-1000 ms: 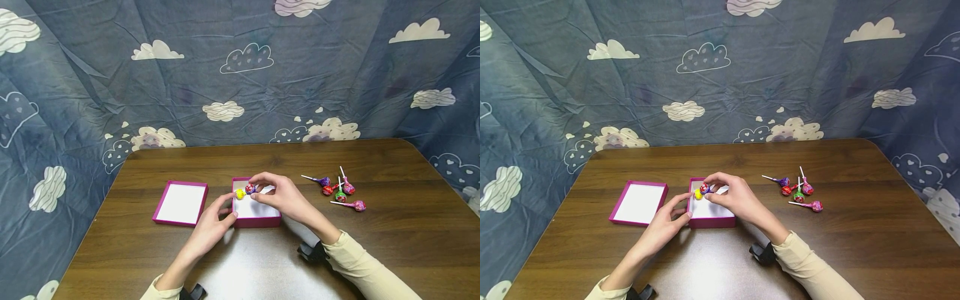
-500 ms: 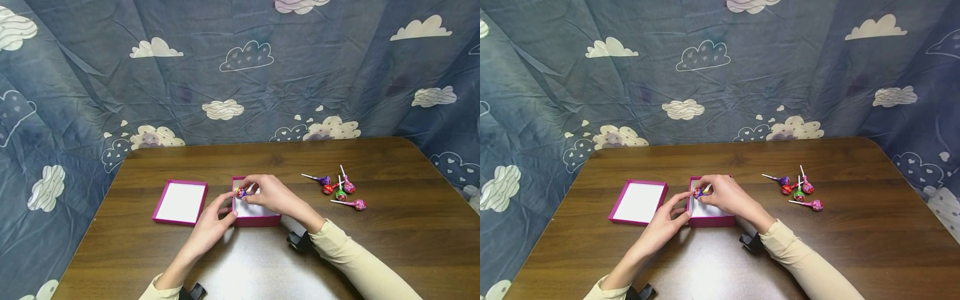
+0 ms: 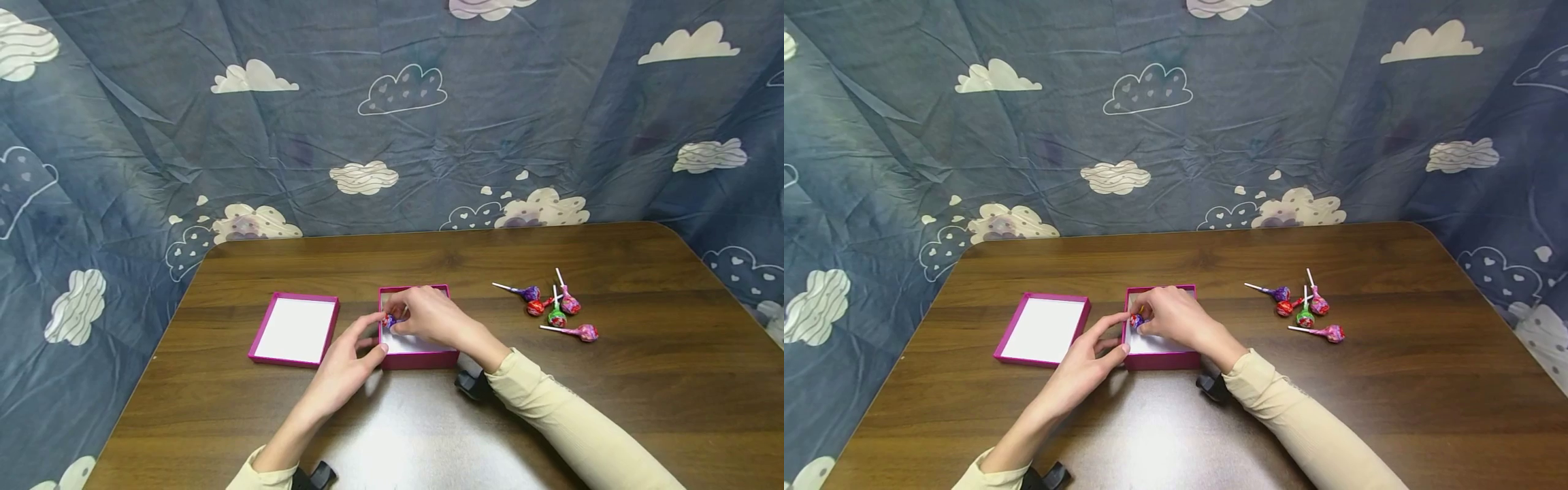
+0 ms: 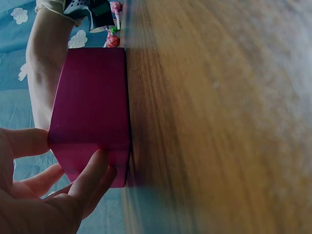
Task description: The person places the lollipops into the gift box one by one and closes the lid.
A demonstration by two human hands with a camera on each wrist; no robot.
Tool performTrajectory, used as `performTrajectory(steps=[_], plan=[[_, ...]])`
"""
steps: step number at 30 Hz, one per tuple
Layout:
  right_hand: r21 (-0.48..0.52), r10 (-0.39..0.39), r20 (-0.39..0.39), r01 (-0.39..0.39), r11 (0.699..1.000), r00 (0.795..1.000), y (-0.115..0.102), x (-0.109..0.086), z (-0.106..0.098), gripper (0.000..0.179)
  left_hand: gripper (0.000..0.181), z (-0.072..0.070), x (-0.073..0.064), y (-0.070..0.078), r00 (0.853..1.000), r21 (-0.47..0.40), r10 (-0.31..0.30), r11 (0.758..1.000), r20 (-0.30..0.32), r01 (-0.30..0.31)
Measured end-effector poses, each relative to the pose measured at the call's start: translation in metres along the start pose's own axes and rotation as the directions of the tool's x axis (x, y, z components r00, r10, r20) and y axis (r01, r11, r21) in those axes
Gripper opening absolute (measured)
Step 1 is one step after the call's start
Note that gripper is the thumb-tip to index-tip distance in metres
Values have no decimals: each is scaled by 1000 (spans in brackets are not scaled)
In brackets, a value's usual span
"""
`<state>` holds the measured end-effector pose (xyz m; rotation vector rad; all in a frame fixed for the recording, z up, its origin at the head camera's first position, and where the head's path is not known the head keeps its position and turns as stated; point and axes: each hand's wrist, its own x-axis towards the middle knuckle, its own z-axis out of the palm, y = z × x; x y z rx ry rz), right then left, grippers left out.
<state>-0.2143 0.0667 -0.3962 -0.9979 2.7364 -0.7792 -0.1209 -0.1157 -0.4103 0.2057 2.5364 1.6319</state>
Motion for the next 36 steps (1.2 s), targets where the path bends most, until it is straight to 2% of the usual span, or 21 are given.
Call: performTrajectory(steps=[10, 22, 27, 36], plan=[[49, 7, -10, -6, 999, 1000, -2, 2, 2, 25, 51, -1, 0, 1, 1000, -19, -12, 1000, -5, 12], [10, -39, -24, 40, 999, 999, -1, 1, 0, 31, 51, -1, 0, 0, 1000, -16, 0, 1000, -12, -1], [-14, -67, -51, 67, 998, 996, -2, -4, -9, 26, 52, -1, 0, 0, 1000, -13, 1, 1000, -14, -1], [75, -58, -144, 70, 995, 988, -2, -24, -34, 24, 51, -1, 2, 1, 1000, 10, -30, 1000, -6, 30]])
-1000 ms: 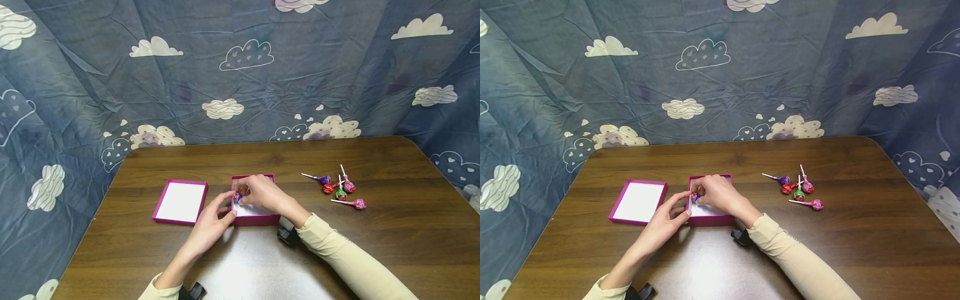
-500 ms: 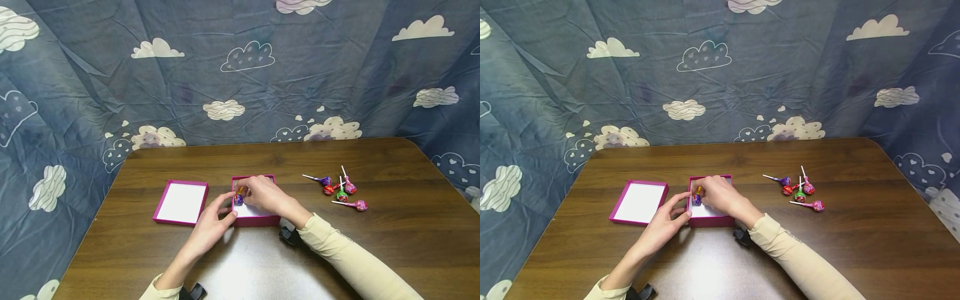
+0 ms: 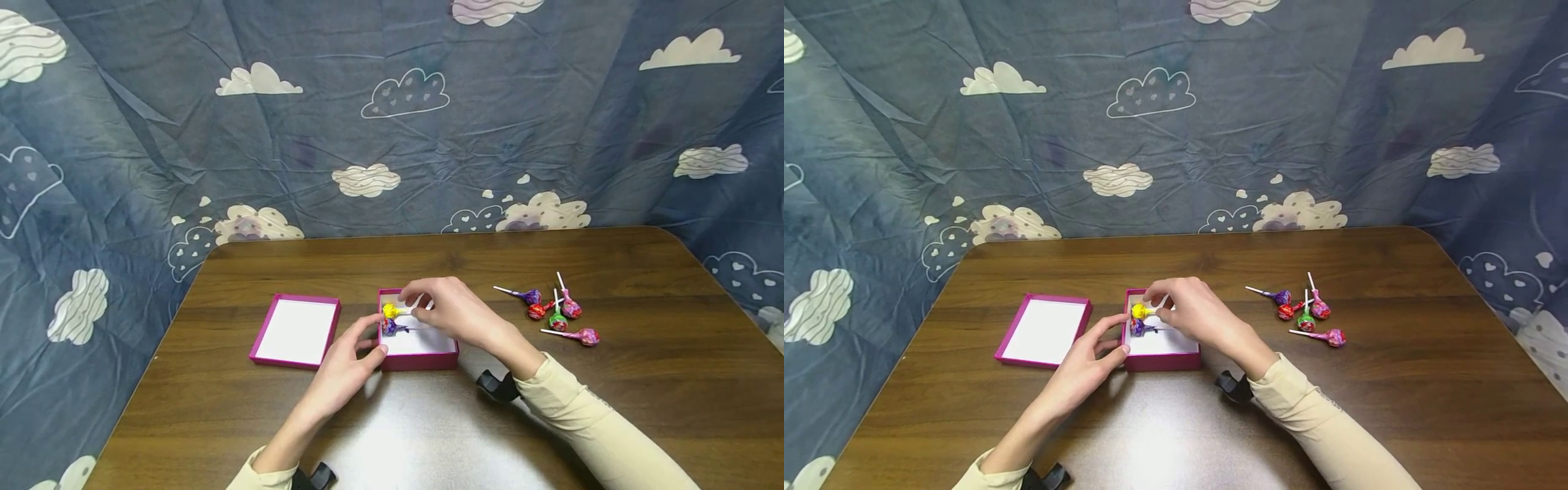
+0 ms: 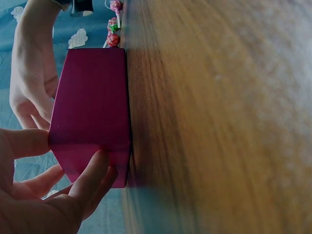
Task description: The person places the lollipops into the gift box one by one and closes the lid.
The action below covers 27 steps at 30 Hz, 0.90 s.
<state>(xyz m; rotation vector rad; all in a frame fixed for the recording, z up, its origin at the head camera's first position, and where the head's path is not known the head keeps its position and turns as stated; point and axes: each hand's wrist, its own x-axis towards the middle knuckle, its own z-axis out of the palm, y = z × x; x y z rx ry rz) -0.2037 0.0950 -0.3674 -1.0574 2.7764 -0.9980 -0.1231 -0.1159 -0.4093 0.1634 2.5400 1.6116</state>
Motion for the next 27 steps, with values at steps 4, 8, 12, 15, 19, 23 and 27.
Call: performTrajectory(steps=[4, 8, 12, 15, 19, 23, 27], plan=[[68, 14, -27, -12, 998, 1000, -3, -13, -11, 24, 50, 0, 0, 1, 1000, 1, -6, 1000, -3, 6], [118, 39, -47, -34, 992, 998, -5, -25, -20, 23, 50, 0, -1, 2, 1000, 1, -10, 1000, -6, 10], [131, 65, -72, -55, 990, 995, -2, -37, -27, 24, 51, 1, -1, 2, 1000, 3, 0, 1000, -8, 0], [121, 82, -99, -70, 990, 992, 3, -45, -33, 24, 51, 1, -2, 2, 1000, 6, 6, 1000, -9, -6], [110, 99, -126, -85, 990, 987, 12, -55, -43, 23, 51, 1, -2, 1, 1000, 3, 7, 1000, -8, -7], [84, 112, -132, -102, 991, 985, 20, -66, -54, 23, 51, 1, -2, 2, 1000, -2, 5, 1000, -6, -5], [35, 106, -138, -102, 994, 985, 28, -78, -65, 23, 51, 1, -2, 2, 1000, -2, 8, 1000, -8, -8]])
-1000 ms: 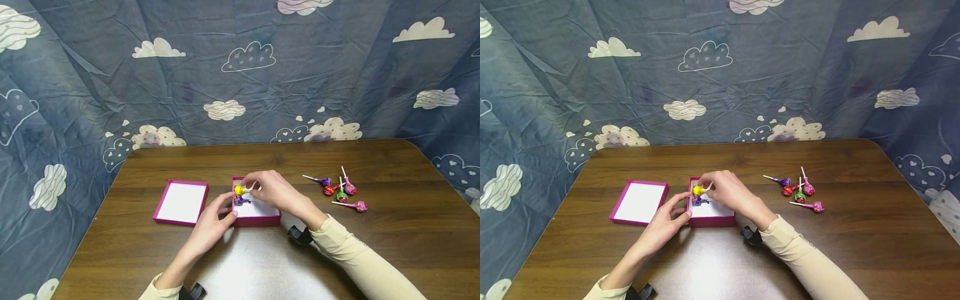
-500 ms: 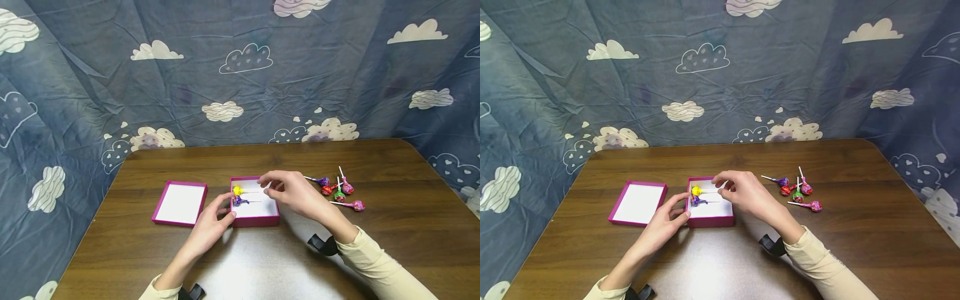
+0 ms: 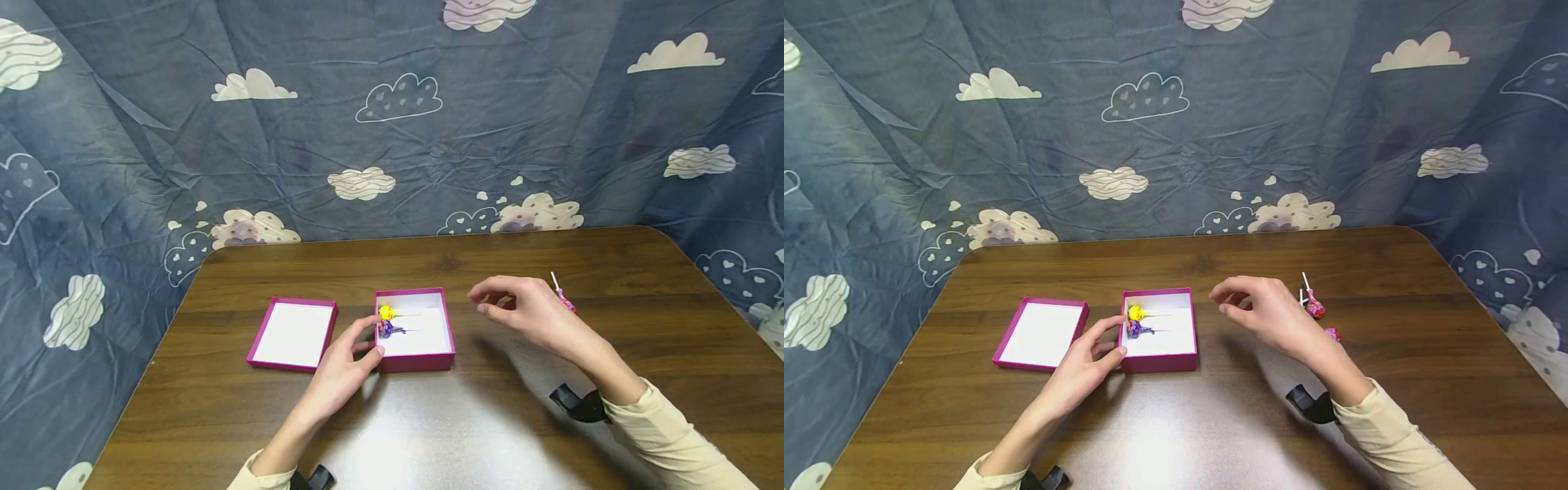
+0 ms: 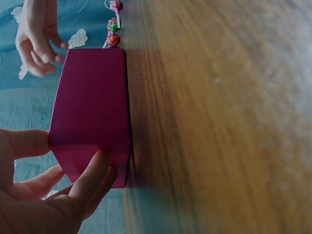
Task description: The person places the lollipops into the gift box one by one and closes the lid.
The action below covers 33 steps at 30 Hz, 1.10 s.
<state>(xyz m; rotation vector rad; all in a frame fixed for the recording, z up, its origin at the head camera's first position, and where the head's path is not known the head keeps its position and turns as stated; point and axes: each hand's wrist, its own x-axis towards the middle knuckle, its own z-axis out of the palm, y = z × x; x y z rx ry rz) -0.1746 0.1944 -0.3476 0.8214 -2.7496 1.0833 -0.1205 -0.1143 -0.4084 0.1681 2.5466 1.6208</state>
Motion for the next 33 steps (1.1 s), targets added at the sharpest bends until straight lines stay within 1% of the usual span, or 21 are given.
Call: performTrajectory(steps=[4, 9, 11, 16, 18, 20, 25, 29, 33], plan=[[-81, -24, -16, 23, 996, 1000, 11, -10, -12, 25, 50, 0, 0, -1, 1000, -6, -2, 1000, 3, 2], [-116, -22, -9, 21, 993, 1000, 26, -24, -27, 26, 50, 0, 0, -1, 1000, -12, -1, 1000, 4, 2], [-130, -4, 4, 4, 992, 1000, 32, -30, -32, 26, 50, 0, 0, -1, 1000, -13, 1, 1000, 4, -1], [-188, 52, 27, -46, 981, 998, 45, -46, -44, 33, 50, 0, 0, -1, 1000, -12, 3, 1000, 6, -3], [-172, 73, 36, -66, 983, 997, 50, -52, -47, 33, 50, 0, 0, -1, 1000, -14, 3, 1000, 5, -2], [-143, 82, 42, -75, 987, 996, 57, -58, -50, 29, 50, 0, 0, -1, 1000, -15, 3, 1000, 3, -3], [-25, 99, 59, -97, 995, 993, 81, -71, -55, 24, 50, 0, 0, -1, 1000, -15, 6, 1000, 0, -6], [12, 99, 72, -100, 995, 992, 101, -81, -60, 23, 50, 1, 0, 0, 1000, -16, 4, 1000, 2, -4], [23, 54, 97, -57, 998, 994, 118, -87, -61, 24, 50, 1, 0, 0, 1000, -16, 2, 1000, 3, -2]])
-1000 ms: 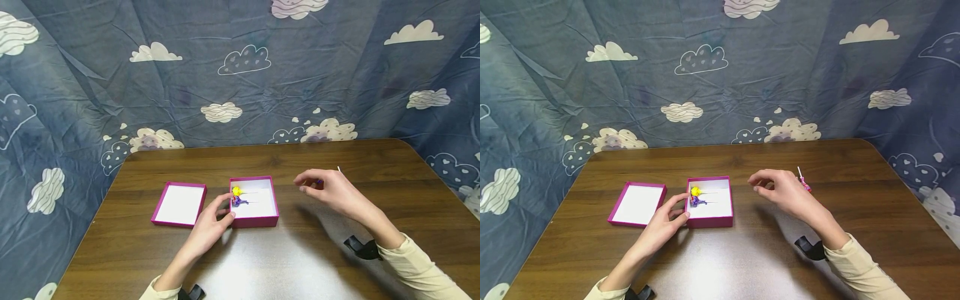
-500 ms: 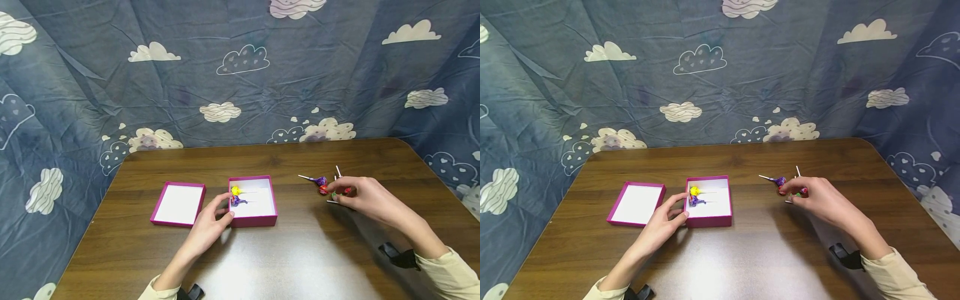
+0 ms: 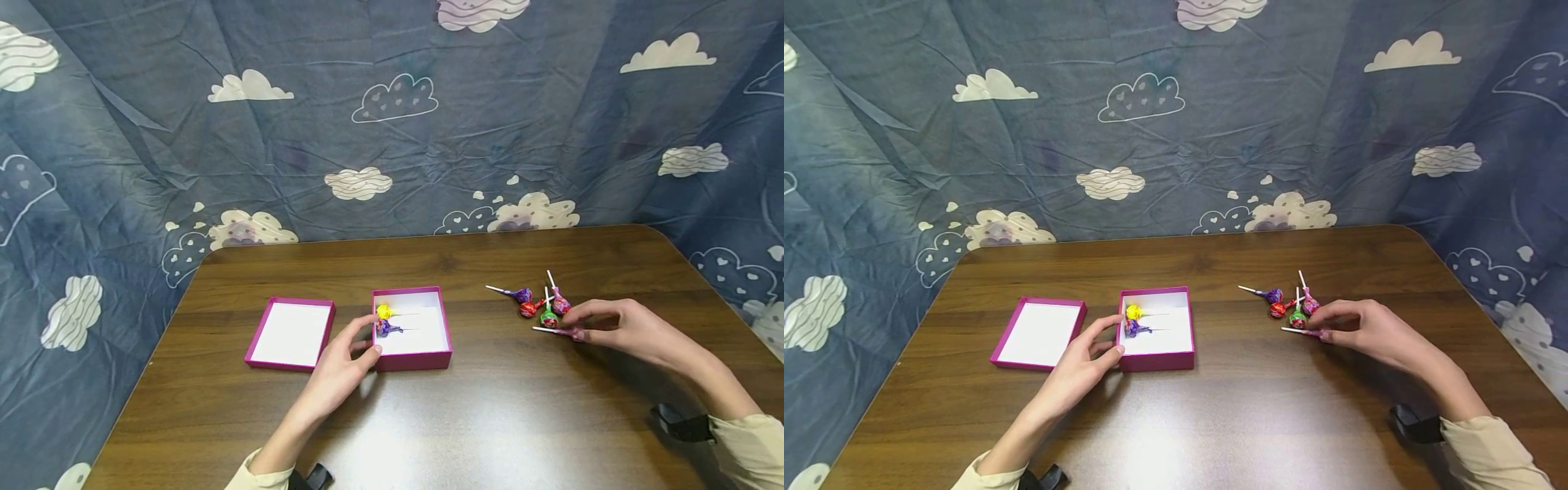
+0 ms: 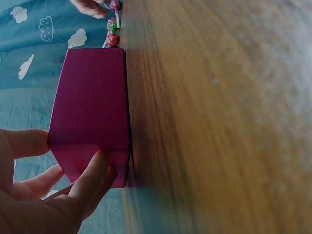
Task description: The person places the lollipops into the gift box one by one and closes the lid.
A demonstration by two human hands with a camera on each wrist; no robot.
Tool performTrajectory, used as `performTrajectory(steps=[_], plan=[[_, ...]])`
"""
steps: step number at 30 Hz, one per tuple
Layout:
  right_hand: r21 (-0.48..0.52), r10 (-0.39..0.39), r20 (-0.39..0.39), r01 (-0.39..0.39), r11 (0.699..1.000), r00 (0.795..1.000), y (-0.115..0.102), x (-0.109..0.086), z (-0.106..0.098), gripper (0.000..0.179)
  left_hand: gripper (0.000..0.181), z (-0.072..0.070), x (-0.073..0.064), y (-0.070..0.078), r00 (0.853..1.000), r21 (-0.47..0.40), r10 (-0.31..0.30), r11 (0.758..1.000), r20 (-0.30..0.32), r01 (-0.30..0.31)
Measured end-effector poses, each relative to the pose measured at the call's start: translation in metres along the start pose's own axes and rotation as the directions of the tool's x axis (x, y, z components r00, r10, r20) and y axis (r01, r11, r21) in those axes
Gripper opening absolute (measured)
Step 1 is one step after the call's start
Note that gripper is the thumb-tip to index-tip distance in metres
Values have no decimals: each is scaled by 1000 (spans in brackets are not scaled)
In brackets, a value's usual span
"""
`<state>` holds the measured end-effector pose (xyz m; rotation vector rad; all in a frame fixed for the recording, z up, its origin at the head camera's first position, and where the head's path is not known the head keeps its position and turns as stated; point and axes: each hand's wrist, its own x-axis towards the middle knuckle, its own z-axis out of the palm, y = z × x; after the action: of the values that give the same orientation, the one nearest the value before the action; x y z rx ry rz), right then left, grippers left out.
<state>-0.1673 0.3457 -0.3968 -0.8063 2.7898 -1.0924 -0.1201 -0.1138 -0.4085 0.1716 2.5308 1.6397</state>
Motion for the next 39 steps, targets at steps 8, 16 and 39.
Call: performTrajectory(steps=[8, 16, 39], plan=[[83, -109, 90, 102, 991, 990, 17, -4, 8, 31, 50, 0, 0, -1, 1000, -1, -12, 1000, 2, 12], [78, -97, 93, 90, 993, 991, 11, -4, 16, 34, 50, 0, 0, -1, 1000, -1, -10, 1000, 4, 10], [-36, -193, 22, 193, 980, 981, -29, 11, 58, 33, 50, 0, 1, -1, 1000, 15, -12, 1000, 1, 12]])
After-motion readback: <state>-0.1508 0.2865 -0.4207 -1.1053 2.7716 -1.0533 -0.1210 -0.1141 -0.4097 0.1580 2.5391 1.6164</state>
